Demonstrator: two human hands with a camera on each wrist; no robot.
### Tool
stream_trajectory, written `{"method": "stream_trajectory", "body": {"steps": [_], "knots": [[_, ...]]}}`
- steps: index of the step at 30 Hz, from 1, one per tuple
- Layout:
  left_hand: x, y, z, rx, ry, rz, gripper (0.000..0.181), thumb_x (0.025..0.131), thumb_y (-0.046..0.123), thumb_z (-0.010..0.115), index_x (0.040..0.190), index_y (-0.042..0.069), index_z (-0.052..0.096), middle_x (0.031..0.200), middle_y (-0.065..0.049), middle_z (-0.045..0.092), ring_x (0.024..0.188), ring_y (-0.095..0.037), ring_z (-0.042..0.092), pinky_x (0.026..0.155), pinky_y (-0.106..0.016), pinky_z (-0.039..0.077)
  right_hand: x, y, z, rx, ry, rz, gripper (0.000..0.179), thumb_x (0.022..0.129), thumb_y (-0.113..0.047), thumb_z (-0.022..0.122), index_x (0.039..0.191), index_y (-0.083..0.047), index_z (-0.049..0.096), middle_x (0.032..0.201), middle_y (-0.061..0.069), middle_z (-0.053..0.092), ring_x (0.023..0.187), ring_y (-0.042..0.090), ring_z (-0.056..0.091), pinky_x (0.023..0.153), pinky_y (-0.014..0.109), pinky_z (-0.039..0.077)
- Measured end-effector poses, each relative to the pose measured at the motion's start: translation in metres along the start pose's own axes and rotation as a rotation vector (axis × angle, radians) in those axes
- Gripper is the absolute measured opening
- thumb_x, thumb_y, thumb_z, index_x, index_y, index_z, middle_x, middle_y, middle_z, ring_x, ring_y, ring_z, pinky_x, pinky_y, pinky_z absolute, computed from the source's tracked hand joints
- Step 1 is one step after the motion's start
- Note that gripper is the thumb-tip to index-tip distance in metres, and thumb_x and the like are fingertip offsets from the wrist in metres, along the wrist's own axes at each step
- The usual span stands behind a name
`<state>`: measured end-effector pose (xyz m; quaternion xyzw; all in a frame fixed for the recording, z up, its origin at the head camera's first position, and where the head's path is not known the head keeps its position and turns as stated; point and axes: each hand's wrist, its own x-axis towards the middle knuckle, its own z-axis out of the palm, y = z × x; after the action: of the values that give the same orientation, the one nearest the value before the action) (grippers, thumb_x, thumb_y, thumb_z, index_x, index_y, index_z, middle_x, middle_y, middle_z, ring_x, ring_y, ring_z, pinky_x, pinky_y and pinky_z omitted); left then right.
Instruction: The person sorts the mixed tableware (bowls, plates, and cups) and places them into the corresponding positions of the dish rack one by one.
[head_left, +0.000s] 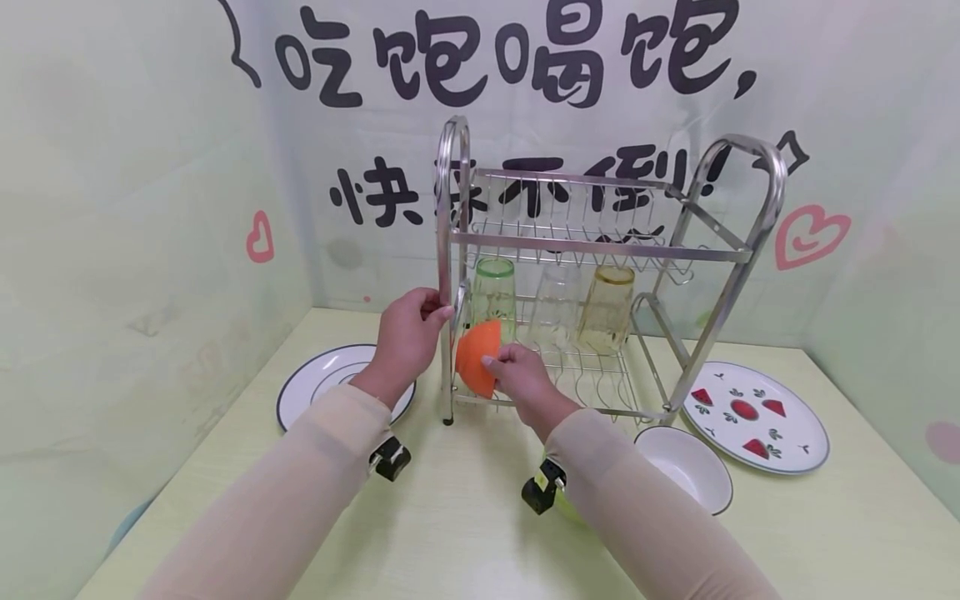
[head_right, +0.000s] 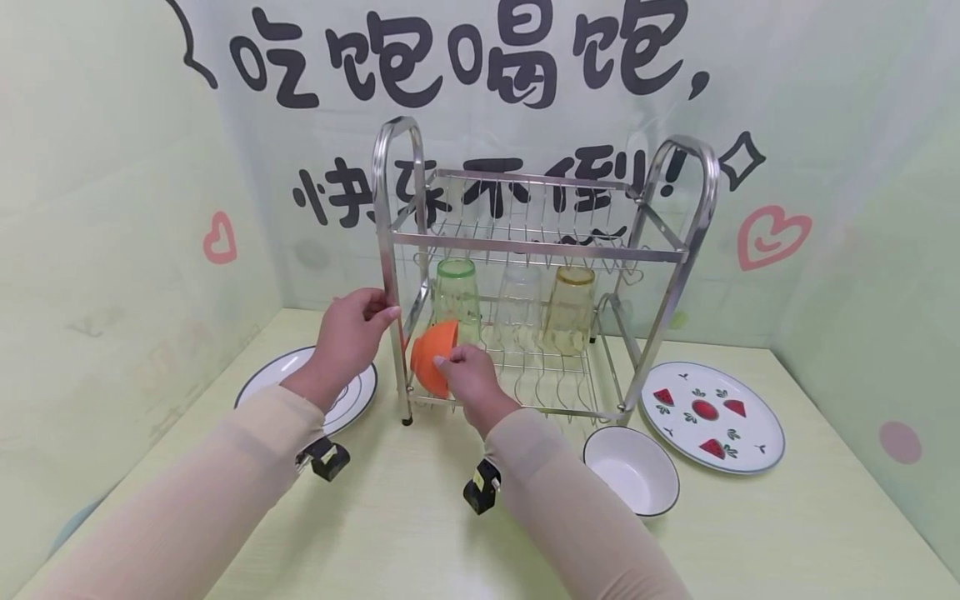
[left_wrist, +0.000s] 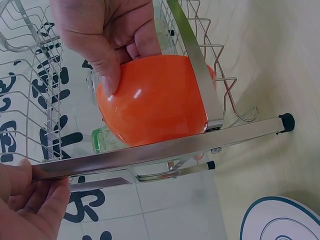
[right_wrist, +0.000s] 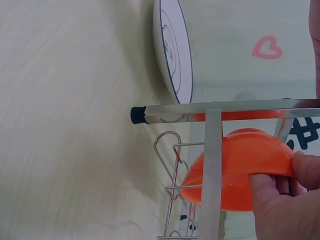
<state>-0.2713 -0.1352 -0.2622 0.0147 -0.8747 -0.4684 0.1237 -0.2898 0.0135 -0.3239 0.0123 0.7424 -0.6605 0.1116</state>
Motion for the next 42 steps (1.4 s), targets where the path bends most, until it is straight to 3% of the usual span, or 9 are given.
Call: {"method": "stream_trajectory", "body": {"steps": [12,23,28,35,42], "knots": [[-0.001,0.000,0.000,0.001,0.001,0.000,0.028,0.097,0.016,0.058,0.121,0.000,0.059,0.107,-0.014,0.062,0.095,-0.028,0.054,0.085,-0.038,0.052,0.005,0.003,-0.002,-0.023,0.002,-0.003,0.013,0.097,-0.009,0.057,0.095,0.003,0.054,0.111,0.015,0.058,0.105,0.031,0.060,0.095,0.042,0.050],[-0.002,0.001,0.001,0.004,-0.004,-0.010,0.029,0.097,0.016,0.057,0.122,0.001,0.058,0.107,-0.013,0.062,0.095,-0.027,0.054,0.085,-0.037,0.051,0.005,0.007,-0.001,-0.040,0.012,-0.010,0.011,0.096,-0.007,0.058,0.093,0.002,0.053,0.104,0.012,0.056,0.098,0.027,0.059,0.093,0.040,0.051],[-0.001,0.000,0.001,0.006,-0.003,0.000,0.029,0.097,0.015,0.057,0.122,0.001,0.059,0.107,-0.014,0.062,0.095,-0.027,0.054,0.086,-0.037,0.052,0.007,0.009,0.000,-0.042,0.007,-0.021,0.011,0.095,-0.007,0.059,0.096,0.003,0.055,0.104,0.013,0.057,0.097,0.027,0.059,0.092,0.040,0.051],[-0.002,0.000,0.001,0.003,-0.015,-0.012,0.030,0.098,0.016,0.057,0.124,0.001,0.058,0.109,-0.014,0.062,0.097,-0.028,0.054,0.088,-0.038,0.052,0.008,0.011,0.005,-0.113,0.019,-0.061,0.015,0.094,-0.009,0.061,0.101,0.004,0.059,0.105,0.014,0.060,0.090,0.025,0.057,0.081,0.035,0.052],[-0.002,0.000,0.000,0.009,-0.021,-0.022,0.031,0.098,0.017,0.057,0.125,0.002,0.057,0.111,-0.014,0.062,0.098,-0.028,0.055,0.090,-0.038,0.051,0.008,0.009,0.009,-0.146,0.033,-0.068,0.018,0.094,-0.010,0.061,0.105,0.005,0.061,0.110,0.016,0.062,0.093,0.027,0.058,0.083,0.038,0.052]]}}
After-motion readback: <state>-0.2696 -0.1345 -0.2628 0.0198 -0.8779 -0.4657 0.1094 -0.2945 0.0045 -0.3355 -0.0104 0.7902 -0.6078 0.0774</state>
